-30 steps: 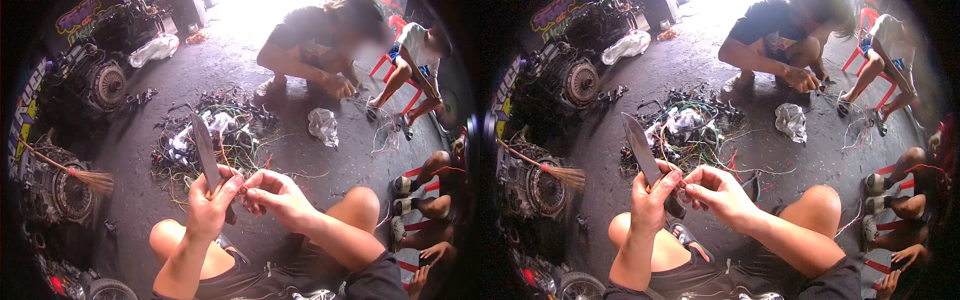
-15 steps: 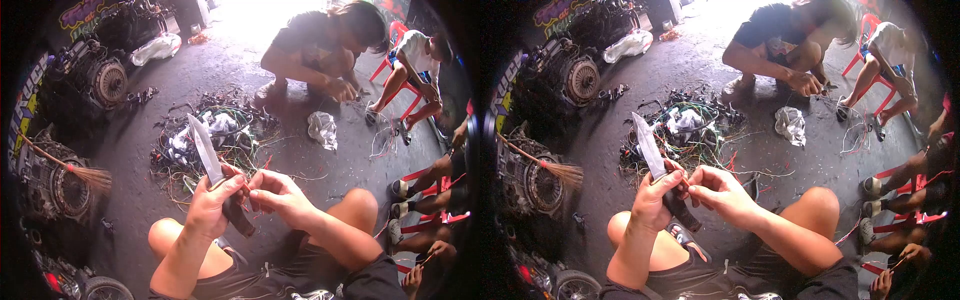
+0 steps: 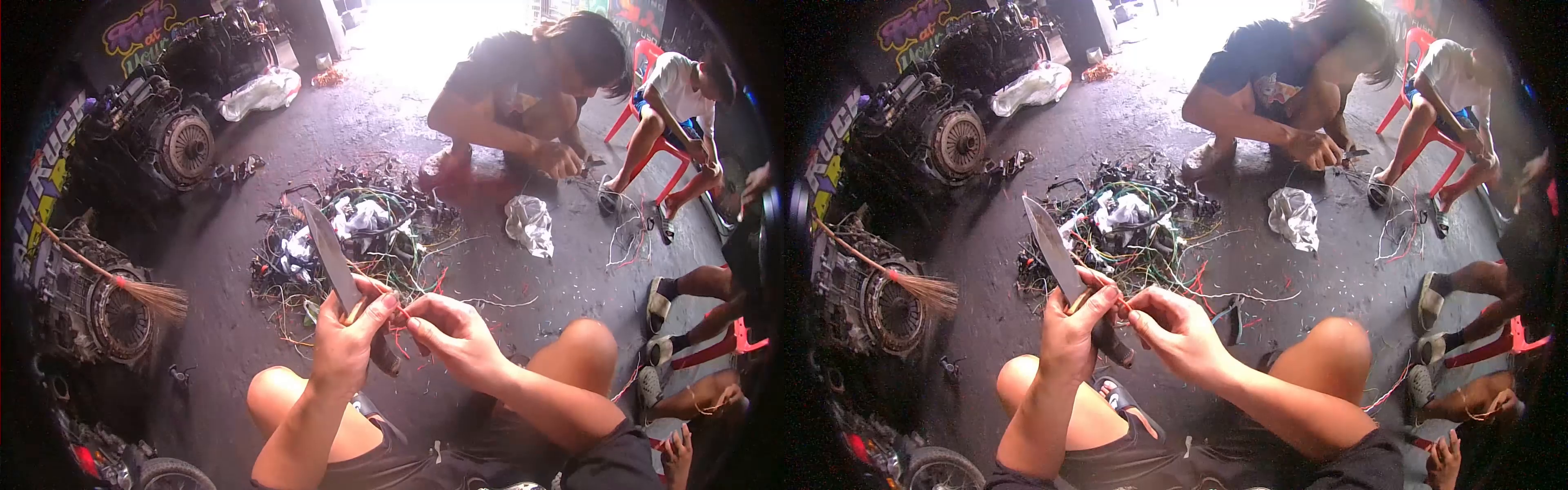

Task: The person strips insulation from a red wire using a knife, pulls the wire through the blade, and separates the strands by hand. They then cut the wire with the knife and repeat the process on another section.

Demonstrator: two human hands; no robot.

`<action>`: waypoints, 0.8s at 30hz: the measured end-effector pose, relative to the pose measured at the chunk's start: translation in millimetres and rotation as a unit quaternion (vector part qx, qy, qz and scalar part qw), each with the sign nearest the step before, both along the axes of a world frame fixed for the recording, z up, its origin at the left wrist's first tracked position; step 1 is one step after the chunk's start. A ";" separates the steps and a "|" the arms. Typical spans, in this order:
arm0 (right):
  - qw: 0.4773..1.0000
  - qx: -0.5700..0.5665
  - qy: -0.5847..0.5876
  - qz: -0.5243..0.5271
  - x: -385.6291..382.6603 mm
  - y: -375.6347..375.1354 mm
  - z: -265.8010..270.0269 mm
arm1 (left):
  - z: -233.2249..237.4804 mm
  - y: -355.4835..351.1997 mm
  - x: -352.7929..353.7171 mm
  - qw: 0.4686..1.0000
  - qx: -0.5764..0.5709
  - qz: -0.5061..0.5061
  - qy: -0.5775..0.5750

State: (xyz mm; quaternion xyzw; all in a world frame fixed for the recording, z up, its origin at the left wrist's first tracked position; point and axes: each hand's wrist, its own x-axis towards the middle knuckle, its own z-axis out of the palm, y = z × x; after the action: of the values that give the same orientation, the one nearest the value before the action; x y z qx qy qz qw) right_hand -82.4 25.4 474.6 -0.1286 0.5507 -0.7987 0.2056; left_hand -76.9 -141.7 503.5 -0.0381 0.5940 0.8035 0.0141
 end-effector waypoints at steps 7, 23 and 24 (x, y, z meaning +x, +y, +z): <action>0.999 0.028 -0.004 -0.038 6.1 0.6 6.0 | -3.4 -2.0 -0.7 0.999 -0.027 0.007 -0.024; 0.991 -0.046 -0.086 -0.095 4.9 3.2 15.1 | 5.5 -19.1 5.5 0.922 0.271 -0.220 -0.171; 0.990 -0.043 -0.091 -0.100 4.9 2.1 14.0 | 6.9 -18.6 5.9 0.930 0.248 -0.210 -0.170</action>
State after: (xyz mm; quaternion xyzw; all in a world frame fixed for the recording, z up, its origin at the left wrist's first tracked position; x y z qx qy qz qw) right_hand -77.6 27.5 488.7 -0.0084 0.5045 -0.8468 0.1684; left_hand -71.0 -160.3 510.4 -0.0438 0.3590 0.8852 0.2925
